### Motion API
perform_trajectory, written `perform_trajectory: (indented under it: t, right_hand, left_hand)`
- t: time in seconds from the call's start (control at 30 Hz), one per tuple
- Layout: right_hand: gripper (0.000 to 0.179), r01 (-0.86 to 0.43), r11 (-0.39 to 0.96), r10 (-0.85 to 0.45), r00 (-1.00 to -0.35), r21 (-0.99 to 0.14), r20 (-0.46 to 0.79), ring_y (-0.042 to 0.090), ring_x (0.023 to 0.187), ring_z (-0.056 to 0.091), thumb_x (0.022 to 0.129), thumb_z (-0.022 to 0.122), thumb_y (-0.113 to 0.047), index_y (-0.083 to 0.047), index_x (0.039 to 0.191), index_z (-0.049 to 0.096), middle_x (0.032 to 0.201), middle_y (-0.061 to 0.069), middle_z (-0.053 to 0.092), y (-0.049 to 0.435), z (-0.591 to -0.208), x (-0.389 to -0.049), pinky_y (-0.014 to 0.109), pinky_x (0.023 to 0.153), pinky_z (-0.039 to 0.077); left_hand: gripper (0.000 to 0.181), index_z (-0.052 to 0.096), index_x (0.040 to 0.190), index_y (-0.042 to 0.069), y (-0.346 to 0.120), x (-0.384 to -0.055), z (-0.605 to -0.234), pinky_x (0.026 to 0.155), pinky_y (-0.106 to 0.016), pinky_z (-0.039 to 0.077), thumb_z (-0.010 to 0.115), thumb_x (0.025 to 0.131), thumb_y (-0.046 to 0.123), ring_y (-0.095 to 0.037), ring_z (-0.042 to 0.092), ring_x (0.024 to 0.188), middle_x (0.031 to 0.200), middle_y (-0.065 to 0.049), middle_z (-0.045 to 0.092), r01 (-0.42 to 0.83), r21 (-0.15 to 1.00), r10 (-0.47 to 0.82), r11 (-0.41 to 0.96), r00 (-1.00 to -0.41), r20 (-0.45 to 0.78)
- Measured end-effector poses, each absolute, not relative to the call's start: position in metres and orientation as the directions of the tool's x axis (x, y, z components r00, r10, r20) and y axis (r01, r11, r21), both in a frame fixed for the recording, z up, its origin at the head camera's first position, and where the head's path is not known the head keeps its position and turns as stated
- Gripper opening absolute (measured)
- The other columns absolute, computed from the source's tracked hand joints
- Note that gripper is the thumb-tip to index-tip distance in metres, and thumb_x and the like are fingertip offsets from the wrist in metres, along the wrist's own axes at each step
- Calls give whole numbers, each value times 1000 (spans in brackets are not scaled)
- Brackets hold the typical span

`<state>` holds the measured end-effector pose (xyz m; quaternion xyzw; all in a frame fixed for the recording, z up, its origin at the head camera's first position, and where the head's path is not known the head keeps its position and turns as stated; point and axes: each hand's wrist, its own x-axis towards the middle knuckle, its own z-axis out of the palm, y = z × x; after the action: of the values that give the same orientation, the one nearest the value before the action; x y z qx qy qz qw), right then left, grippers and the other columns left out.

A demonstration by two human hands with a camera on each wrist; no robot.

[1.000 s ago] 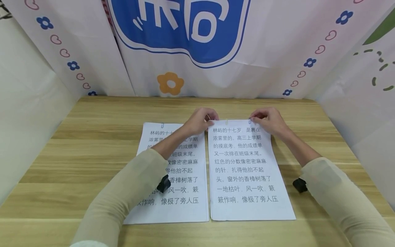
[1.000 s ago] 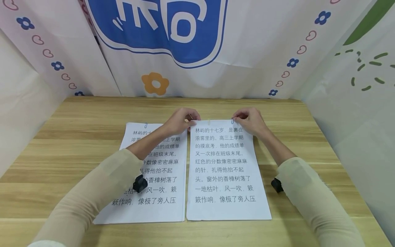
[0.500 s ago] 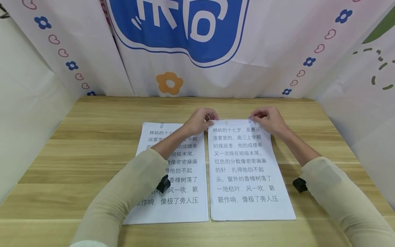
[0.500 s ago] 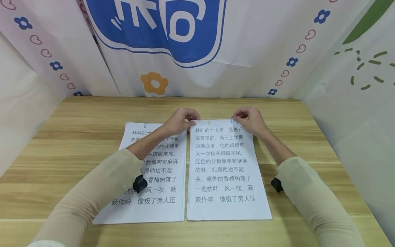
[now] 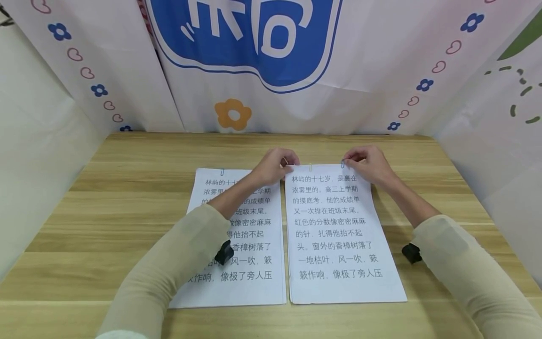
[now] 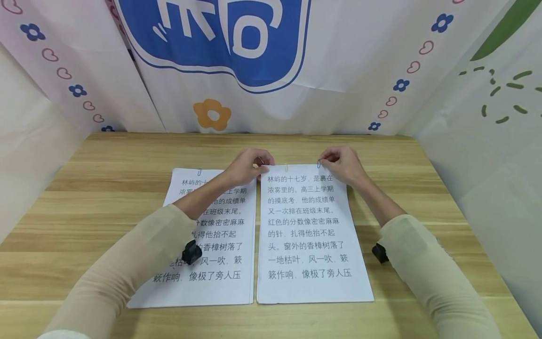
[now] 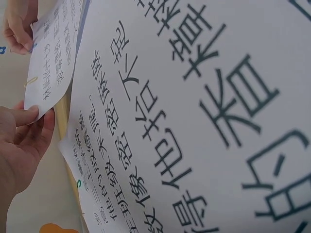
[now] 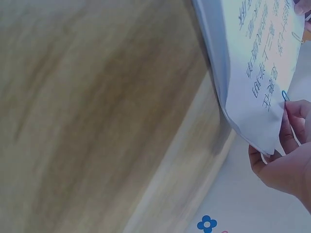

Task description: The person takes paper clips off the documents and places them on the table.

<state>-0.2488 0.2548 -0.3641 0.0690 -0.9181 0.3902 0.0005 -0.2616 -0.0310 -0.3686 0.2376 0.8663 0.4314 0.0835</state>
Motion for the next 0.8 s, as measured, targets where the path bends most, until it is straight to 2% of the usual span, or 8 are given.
perform_trajectory:
  t: [0.27, 0.8]
  right_hand:
    - [15, -121, 704, -128, -991, -700, 43, 31, 102, 58, 100, 65, -8, 2, 109, 72, 105, 19, 67, 254, -361, -249, 40, 86, 43]
    - [15, -145, 705, -124, -989, -695, 80, 32, 100, 60, 101, 65, -8, 2, 108, 73, 104, 19, 69, 255, -362, -250, 38, 83, 44]
  left_hand:
    - [18, 71, 108, -1, -31, -261, -368, 68, -31, 60, 62, 96, -11, -23, 63, 91, 102, -12, 64, 336, 784, 481, 522, -875, 55]
    - [17, 72, 106, 0, -31, -261, -368, 67, -30, 60, 62, 96, -11, -23, 63, 91, 101, -12, 65, 340, 784, 482, 520, -874, 60]
